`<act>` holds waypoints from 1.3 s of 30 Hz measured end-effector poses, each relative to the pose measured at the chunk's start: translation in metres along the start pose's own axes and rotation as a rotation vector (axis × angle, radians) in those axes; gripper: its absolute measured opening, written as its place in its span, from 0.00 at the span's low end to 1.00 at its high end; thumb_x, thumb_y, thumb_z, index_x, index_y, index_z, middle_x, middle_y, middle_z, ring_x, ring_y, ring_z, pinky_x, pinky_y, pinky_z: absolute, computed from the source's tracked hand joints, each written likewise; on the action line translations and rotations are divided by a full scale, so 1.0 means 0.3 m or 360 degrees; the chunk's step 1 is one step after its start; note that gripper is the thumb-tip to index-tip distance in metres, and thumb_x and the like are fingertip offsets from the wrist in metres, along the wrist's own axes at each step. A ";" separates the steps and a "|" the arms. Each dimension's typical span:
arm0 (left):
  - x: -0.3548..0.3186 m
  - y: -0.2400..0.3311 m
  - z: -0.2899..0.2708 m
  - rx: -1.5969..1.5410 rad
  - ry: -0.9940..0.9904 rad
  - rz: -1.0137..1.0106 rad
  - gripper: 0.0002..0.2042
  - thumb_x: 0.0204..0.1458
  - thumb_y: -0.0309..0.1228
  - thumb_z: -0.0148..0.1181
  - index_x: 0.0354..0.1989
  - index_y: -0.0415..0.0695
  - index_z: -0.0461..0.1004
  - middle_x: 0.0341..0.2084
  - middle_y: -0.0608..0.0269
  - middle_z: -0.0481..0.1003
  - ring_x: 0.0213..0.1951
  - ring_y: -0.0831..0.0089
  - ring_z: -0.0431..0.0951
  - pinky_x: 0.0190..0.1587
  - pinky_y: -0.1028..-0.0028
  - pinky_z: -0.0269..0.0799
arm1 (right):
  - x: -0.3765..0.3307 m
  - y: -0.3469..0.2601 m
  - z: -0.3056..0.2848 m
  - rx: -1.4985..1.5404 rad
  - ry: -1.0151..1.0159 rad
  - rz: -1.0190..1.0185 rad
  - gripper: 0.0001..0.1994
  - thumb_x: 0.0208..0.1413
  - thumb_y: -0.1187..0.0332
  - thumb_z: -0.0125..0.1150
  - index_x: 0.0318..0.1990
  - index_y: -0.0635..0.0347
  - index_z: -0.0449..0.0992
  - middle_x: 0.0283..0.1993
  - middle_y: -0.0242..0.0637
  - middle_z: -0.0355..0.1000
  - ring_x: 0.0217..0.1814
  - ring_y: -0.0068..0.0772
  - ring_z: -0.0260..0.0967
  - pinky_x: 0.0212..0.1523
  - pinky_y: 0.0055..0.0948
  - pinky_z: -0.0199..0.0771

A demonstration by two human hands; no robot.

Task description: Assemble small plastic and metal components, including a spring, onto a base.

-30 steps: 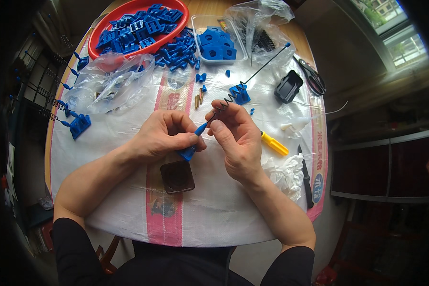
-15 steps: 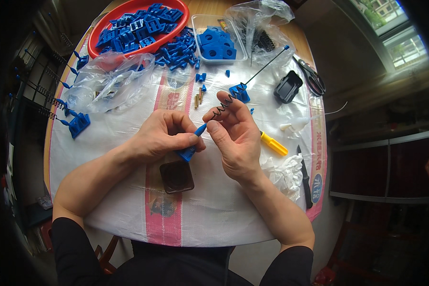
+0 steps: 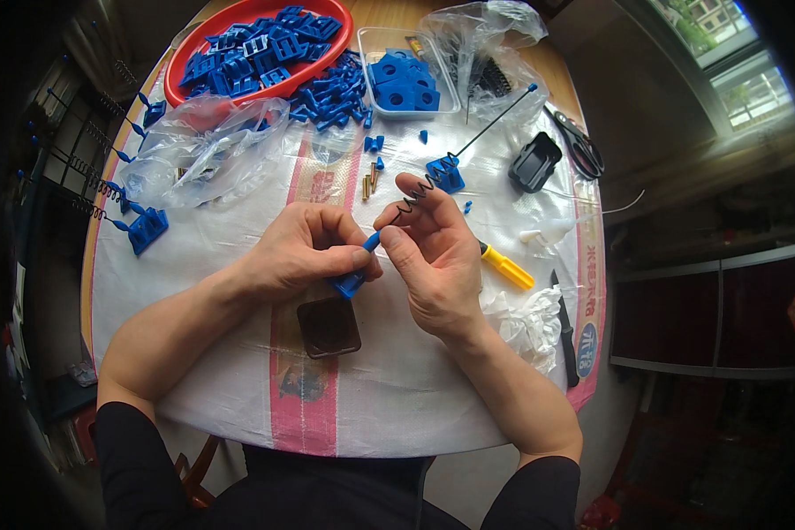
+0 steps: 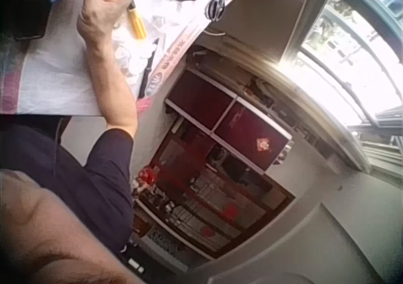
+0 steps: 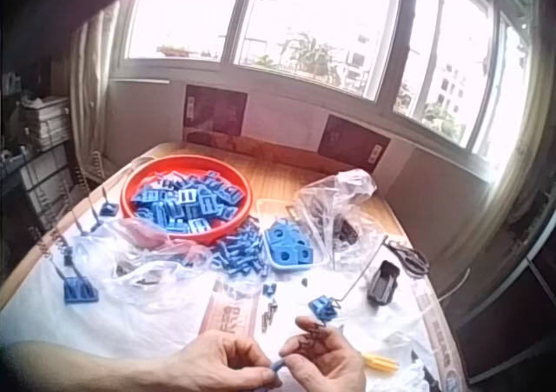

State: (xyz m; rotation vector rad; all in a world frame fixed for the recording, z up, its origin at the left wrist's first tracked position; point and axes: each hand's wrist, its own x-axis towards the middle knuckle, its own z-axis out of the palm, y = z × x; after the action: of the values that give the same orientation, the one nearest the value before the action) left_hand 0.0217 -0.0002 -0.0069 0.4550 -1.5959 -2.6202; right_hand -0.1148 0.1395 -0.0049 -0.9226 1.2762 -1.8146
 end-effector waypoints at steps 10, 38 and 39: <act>0.003 -0.014 -0.004 -0.0076 -0.0006 0.0030 0.08 0.54 0.27 0.65 0.37 0.35 0.76 0.32 0.56 0.81 0.36 0.75 0.81 0.42 0.76 0.76 | -0.001 0.007 0.003 0.0041 -0.0012 0.0008 0.25 0.58 0.80 0.59 0.62 0.67 0.60 0.44 0.34 0.69 0.47 0.20 0.66 0.50 0.21 0.68; -0.010 0.015 0.023 0.0421 0.0339 0.0198 0.09 0.50 0.26 0.66 0.36 0.38 0.73 0.29 0.63 0.77 0.31 0.79 0.78 0.34 0.79 0.74 | -0.011 -0.001 0.015 -0.0189 0.0095 -0.0112 0.24 0.57 0.81 0.60 0.61 0.65 0.63 0.46 0.36 0.69 0.46 0.22 0.70 0.47 0.21 0.71; -0.013 0.017 0.028 0.0508 0.0366 0.0259 0.08 0.50 0.26 0.65 0.36 0.39 0.73 0.28 0.64 0.76 0.30 0.81 0.77 0.33 0.79 0.73 | -0.010 0.000 0.012 -0.0183 0.0087 -0.0115 0.24 0.57 0.81 0.60 0.61 0.65 0.63 0.46 0.36 0.69 0.46 0.21 0.70 0.48 0.21 0.71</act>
State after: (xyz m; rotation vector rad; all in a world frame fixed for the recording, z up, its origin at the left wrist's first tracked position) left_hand 0.0226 0.0054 0.0018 0.5875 -1.8847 -2.1163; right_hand -0.1102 0.1405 -0.0045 -0.9988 1.4101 -1.8492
